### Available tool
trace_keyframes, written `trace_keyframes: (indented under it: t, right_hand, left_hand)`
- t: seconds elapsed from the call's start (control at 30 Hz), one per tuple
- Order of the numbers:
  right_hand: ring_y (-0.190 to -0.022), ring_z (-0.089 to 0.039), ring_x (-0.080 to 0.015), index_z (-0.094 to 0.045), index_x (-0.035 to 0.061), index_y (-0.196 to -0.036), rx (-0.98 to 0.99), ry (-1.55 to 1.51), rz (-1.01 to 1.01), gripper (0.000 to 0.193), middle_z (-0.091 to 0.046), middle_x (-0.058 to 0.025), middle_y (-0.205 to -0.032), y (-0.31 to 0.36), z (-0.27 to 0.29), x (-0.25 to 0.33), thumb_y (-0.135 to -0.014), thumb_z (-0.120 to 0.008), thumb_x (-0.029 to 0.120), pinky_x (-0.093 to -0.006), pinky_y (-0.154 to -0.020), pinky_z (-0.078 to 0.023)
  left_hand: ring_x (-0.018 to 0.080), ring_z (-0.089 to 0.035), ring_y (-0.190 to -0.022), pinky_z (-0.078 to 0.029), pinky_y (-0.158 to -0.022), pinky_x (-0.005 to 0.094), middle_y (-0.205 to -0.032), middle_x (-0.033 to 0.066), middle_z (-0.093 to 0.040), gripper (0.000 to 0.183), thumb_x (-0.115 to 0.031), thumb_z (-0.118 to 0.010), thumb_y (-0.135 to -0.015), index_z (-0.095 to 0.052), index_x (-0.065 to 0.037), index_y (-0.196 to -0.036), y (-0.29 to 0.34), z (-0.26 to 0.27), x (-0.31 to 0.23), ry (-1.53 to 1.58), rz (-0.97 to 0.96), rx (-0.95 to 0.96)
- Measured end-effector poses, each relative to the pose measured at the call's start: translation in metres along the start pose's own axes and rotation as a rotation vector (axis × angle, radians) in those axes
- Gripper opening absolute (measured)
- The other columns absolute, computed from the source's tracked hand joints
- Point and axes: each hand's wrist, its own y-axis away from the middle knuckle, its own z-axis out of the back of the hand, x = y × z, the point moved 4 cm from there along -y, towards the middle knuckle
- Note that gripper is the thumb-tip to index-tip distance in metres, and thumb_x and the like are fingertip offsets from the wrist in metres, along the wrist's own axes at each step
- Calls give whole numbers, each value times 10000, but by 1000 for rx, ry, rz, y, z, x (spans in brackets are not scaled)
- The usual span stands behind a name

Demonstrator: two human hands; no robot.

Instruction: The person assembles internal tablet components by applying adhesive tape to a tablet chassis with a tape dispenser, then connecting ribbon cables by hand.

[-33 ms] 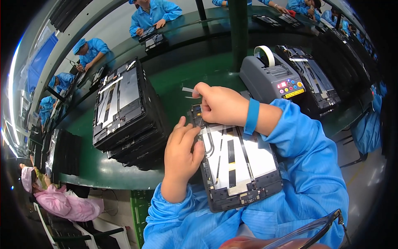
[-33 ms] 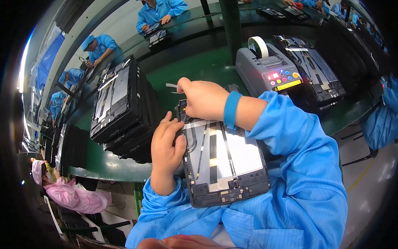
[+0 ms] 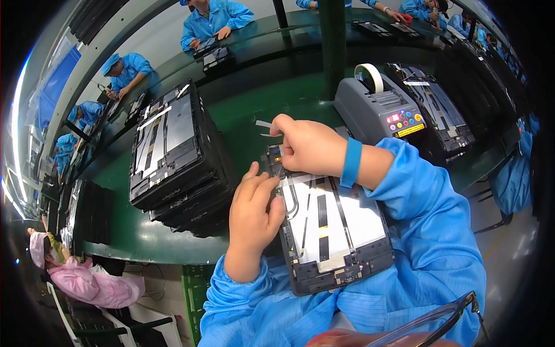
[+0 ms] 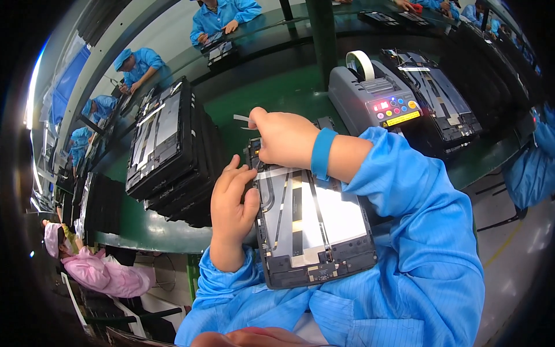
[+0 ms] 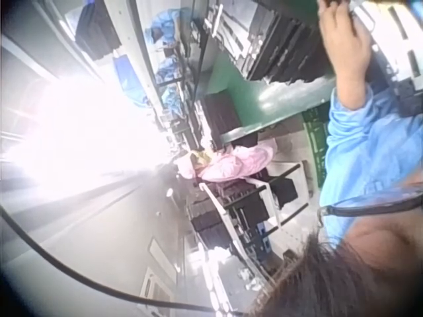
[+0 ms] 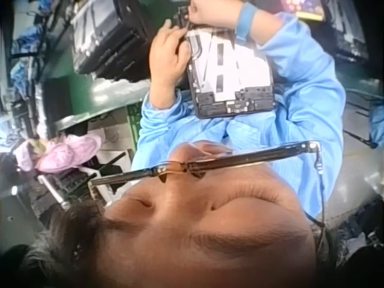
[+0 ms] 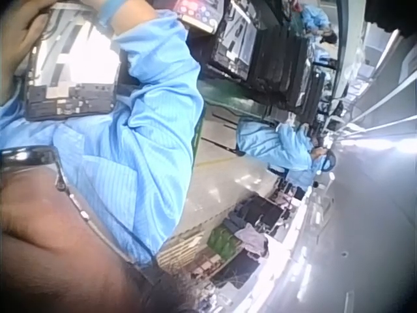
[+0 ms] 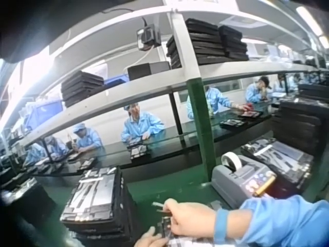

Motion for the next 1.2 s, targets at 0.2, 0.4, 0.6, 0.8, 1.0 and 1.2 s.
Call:
trace_keyframes:
  t: [0.2, 0.4, 0.6, 0.8, 1.0, 1.2]
  right_hand:
    - [-654, -621, -241, -486, -11, -1073, 3, 36, -105, 444, -605, -98, -678, 1, 4, -2, -672, -666, 50, -338, -593, -478]
    - [-623, -622, -237, -479, -35, -1077, 62, -35, -123, 450, -611, -109, -664, 1, 7, -4, -669, -656, 31, -319, -574, -478]
    - [-603, -615, -231, -471, -47, -1071, 96, -86, -100, 420, -610, -111, -654, 4, 8, -5, -693, -638, 29, -315, -560, -471]
    - [-626, -619, -237, -473, -45, -1057, 67, -58, -81, 392, -614, -114, -668, 5, 6, -6, -711, -636, 42, -326, -583, -477]
    - [-628, -618, -238, -479, -36, -1060, 37, -46, -62, 390, -617, -111, -681, 5, 4, -6, -712, -635, 45, -329, -592, -478]
    - [-621, -612, -235, -481, -30, -1061, -16, -52, -52, 394, -606, -99, -660, 6, 4, -6, -704, -637, 37, -327, -588, -473]
  left_hand:
    - [414, -521, -1119, -448, -894, 450, -1004, 198, -592, 288, -120, -599, -749, -609, 3, -1010, 0, -1, 2, 27, -3, 0]
    - [417, -508, -1133, -434, -912, 447, -1050, 220, -578, 381, -130, -601, -748, -557, 20, -1096, -1, 0, 1, 38, 12, -9]
    - [413, -497, -1149, -414, -945, 440, -1155, 291, -531, 440, -133, -631, -726, -530, 36, -1119, 2, -2, 8, 127, 90, -17]
    - [419, -503, -1140, -424, -936, 445, -1089, 248, -558, 399, -110, -650, -703, -562, 27, -1067, -1, -1, 8, 106, 40, 9]
    - [432, -513, -1120, -440, -913, 456, -985, 189, -578, 274, -86, -630, -714, -605, 25, -964, -7, 2, 1, 56, -12, 40]
    - [417, -517, -1122, -449, -897, 456, -987, 176, -585, 247, -77, -619, -726, -605, 18, -953, -8, 1, -2, 4, -43, 77]
